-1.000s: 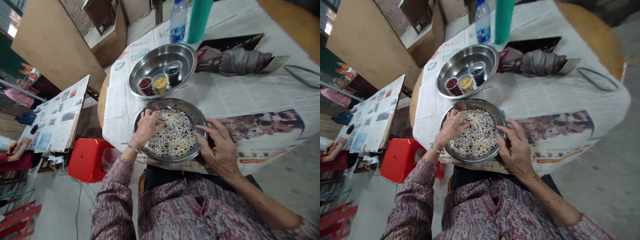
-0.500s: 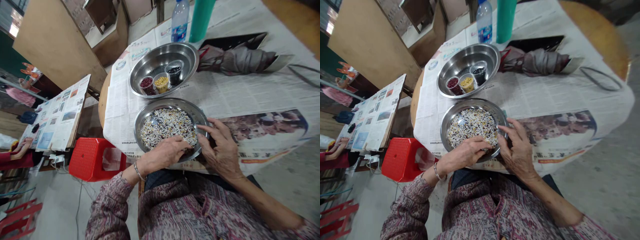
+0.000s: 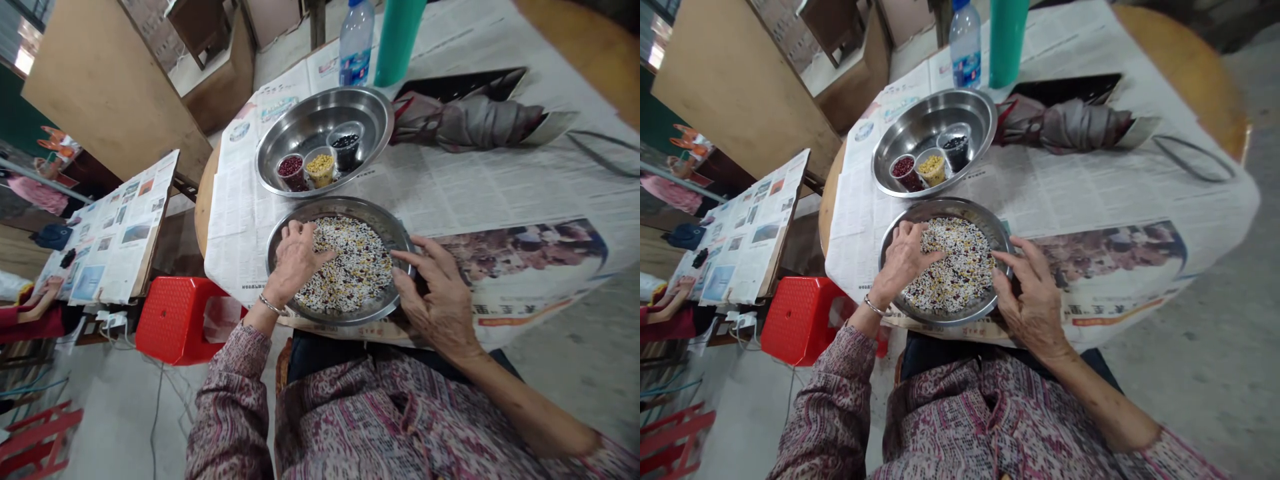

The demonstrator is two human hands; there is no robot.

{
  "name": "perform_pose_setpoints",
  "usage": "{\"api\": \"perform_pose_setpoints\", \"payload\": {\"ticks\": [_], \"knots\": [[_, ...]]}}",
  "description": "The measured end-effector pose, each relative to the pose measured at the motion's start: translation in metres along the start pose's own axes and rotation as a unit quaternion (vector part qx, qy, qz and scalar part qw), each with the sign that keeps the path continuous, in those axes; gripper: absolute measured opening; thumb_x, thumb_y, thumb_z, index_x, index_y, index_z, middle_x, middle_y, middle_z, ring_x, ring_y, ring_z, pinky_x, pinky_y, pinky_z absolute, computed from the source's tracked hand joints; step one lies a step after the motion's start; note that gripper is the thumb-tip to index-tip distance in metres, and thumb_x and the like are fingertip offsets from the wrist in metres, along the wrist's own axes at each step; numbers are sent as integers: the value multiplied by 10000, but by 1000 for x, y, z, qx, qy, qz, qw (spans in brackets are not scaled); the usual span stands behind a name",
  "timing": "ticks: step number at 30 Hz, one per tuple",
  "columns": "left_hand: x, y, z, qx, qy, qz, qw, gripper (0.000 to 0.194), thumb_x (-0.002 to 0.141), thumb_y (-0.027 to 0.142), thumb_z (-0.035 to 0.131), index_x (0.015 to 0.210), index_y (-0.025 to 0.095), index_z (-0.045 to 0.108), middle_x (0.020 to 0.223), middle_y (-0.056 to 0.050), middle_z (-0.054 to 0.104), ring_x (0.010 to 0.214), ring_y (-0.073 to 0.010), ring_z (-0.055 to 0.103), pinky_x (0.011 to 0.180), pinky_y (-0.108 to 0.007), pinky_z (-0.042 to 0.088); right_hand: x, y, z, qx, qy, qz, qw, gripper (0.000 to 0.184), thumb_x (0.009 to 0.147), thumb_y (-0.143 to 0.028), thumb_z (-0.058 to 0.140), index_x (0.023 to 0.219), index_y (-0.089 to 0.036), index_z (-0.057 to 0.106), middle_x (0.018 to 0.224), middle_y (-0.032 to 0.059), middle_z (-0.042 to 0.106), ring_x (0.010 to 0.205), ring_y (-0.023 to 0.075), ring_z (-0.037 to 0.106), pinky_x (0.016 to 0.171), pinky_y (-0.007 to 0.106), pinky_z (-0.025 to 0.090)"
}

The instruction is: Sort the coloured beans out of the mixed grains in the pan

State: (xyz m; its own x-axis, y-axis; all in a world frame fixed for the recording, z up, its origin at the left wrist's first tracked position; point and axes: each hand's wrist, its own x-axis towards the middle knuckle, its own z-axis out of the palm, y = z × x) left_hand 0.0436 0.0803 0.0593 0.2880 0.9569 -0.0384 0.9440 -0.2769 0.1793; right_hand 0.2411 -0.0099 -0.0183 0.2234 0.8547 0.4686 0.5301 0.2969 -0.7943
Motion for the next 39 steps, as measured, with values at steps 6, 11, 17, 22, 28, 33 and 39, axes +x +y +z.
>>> {"api": "perform_pose_setpoints", "payload": {"ticks": [6, 11, 17, 22, 28, 33, 39], "knots": [[8, 4, 7, -55, -73, 43, 995, 235, 919, 189, 657, 1146, 127, 644, 1119, -107, 673, 1105, -238, 627, 1023, -386, 507, -1, 2, 2, 2, 9, -9, 1000, 260, 950, -313, 558, 1154, -208, 681, 1364, 134, 614, 1279, 309, 592, 1104, 588, 466], [1, 20, 13, -125, -84, 104, 983, 174, 868, 85, 600, 994, 152, 699, 965, -58, 734, 952, -191, 677, 949, -349, 545, -1, 2, 2, -5, 9, -8, 1000, 263, 955, -300, 555, 1169, -210, 677, 1371, 135, 614, 1285, 292, 590, 1101, 542, 476], [-43, 21, 21, -128, -89, 217, 964, 191, 946, 108, 538, 1066, 182, 666, 1055, -48, 694, 1029, -177, 669, 985, -344, 555, -1, 3, 3, -10, 12, -6, 1000, 252, 960, -306, 554, 1156, -209, 680, 1375, 139, 616, 1274, 296, 602, 1080, 524, 493], [-50, 21, 21, -84, -86, 326, 938, 379, 950, 19, 438, 1234, 199, 614, 1327, -55, 635, 1243, -148, 594, 1126, -297, 477, -1, 4, 3, -13, 7, -11, 1000, 253, 966, -298, 541, 1165, -222, 677, 1381, 133, 612, 1278, 295, 601, 1080, 527, 499], [-5, 19, 20, 32, -34, 339, 940, 370, 948, 66, 523, 1254, 241, 637, 1443, -50, 571, 1314, -253, 503, 1065, -436, 504, -1, 3, 3, -23, 8, -14, 1000, 272, 967, -329, 532, 1148, -190, 681, 1367, 149, 620, 1269, 299, 607, 1083, 536, 500], [18, -2, 23, 63, 21, 243, 968, 282, 978, 54, 467, 1146, 179, 655, 1148, -93, 643, 1089, -234, 592, 963, -388, 536, -1, 3, 2, -18, 3, -11, 1000, 264, 960, -305, 536, 1158, -201, 677, 1367, 145, 616, 1279, 296, 600, 1090, 534, 493], [-23, -20, 5, 15, 12, 130, 991, 194, 1037, 154, 449, 1086, 204, 629, 981, -40, 652, 881, -165, 651, 804, -300, 561, -1, 5, 1, -21, -2, -20, 1000, 293, 956, -333, 542, 1176, -199, 683, 1377, 166, 610, 1279, 340, 600, 1079, 564, 499]]}}
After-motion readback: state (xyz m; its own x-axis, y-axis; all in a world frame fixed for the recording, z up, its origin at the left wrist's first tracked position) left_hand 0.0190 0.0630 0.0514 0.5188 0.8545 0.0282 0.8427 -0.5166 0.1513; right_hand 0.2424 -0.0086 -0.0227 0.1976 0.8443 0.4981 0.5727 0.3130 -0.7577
